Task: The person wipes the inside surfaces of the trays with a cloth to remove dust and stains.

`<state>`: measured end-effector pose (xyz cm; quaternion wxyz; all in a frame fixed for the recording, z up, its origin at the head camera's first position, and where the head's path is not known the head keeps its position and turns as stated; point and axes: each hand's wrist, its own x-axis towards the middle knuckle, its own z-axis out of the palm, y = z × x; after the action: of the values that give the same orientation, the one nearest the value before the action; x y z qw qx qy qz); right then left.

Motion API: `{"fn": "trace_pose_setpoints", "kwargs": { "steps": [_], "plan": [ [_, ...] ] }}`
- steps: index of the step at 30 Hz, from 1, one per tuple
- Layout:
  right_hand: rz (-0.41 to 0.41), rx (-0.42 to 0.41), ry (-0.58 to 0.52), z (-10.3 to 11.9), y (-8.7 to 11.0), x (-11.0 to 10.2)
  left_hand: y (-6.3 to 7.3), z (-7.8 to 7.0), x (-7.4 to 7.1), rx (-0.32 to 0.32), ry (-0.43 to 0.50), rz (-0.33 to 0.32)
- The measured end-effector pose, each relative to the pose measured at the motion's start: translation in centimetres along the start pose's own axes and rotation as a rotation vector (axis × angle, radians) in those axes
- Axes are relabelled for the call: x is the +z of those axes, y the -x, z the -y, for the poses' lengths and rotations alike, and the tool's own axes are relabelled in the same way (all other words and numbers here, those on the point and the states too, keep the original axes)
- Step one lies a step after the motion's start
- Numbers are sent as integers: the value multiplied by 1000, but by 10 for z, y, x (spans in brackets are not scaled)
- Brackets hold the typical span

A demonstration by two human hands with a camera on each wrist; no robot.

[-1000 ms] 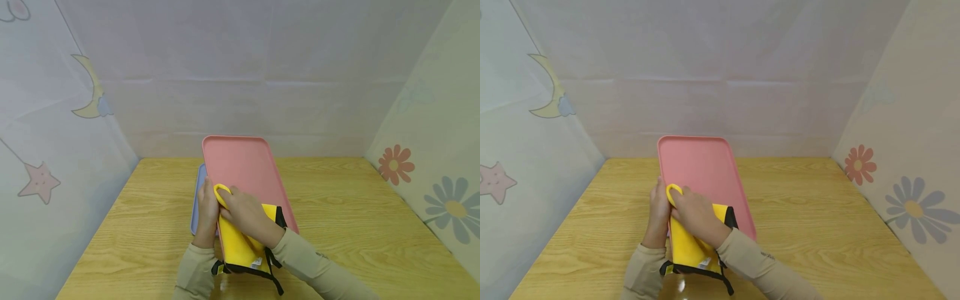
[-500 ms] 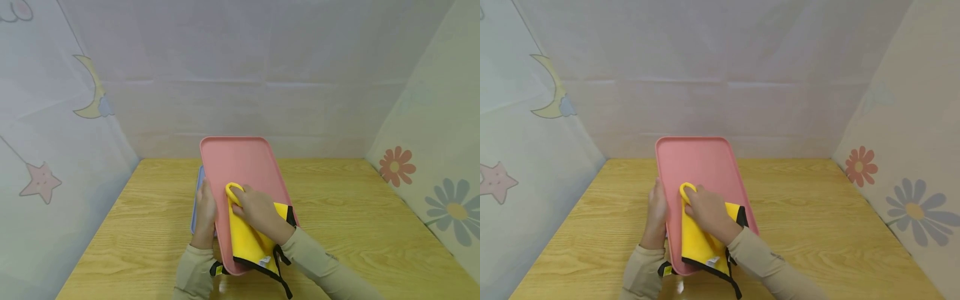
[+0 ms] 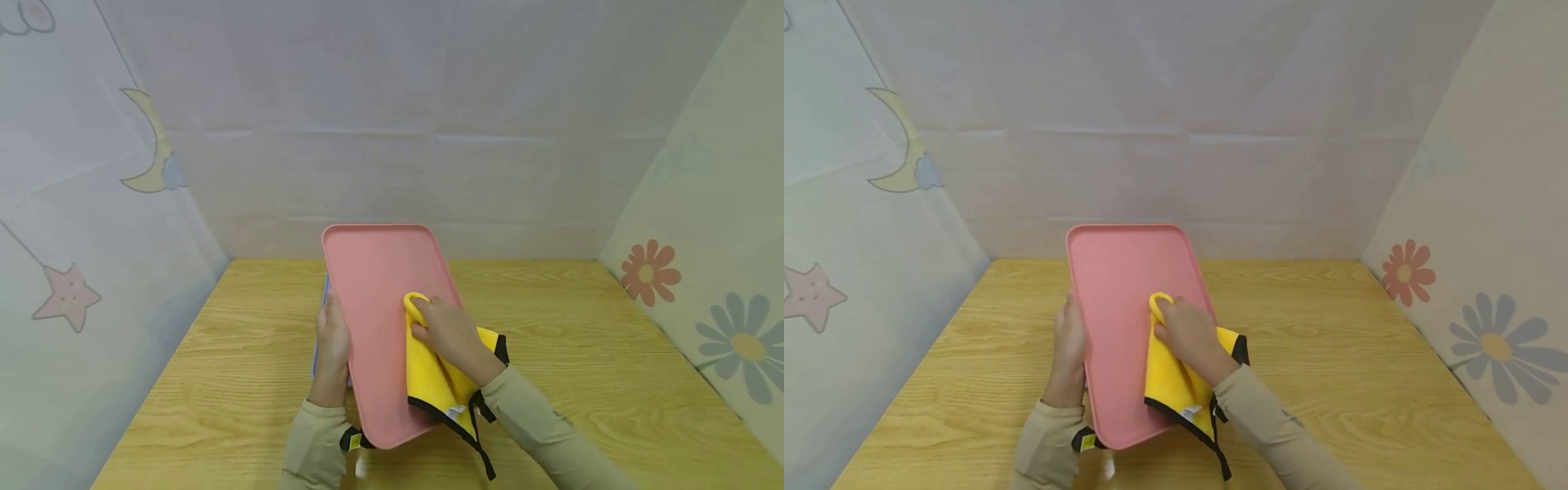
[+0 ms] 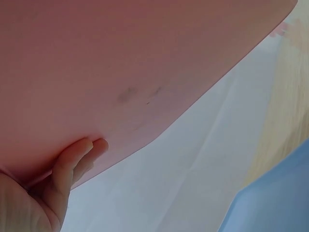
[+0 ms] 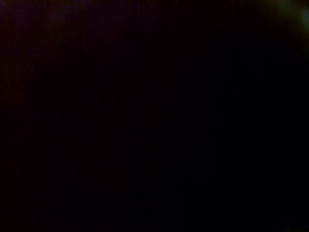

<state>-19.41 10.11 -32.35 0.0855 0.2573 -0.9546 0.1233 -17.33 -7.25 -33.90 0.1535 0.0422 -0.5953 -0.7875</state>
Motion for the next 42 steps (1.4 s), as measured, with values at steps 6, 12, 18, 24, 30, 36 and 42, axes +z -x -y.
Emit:
{"fn": "trace_pose_setpoints", "kwargs": {
  "steps": [6, 12, 18, 24, 30, 36, 42],
  "plan": [
    [2, 17, 22, -19, 0, 4, 0, -1, 0, -1, 20, 13],
    [39, 46, 36, -36, -2, 8, 0, -3, -1, -11, -13, -24],
    [115, 148, 15, -51, -5, 12, 0, -3, -2, 22, -21, -20],
    [136, 184, -41, -56, -4, 16, 0, -2, -3, 16, -24, -30],
    [112, 198, -64, -55, -3, 16, -1, -4, -3, 19, 22, 9],
    [68, 168, -45, -49, -1, 15, -1, -6, -3, 7, 10, 2],
    [41, 105, -53, -37, 2, 16, 0, -5, -2, -6, -28, -34]
  ]
}}
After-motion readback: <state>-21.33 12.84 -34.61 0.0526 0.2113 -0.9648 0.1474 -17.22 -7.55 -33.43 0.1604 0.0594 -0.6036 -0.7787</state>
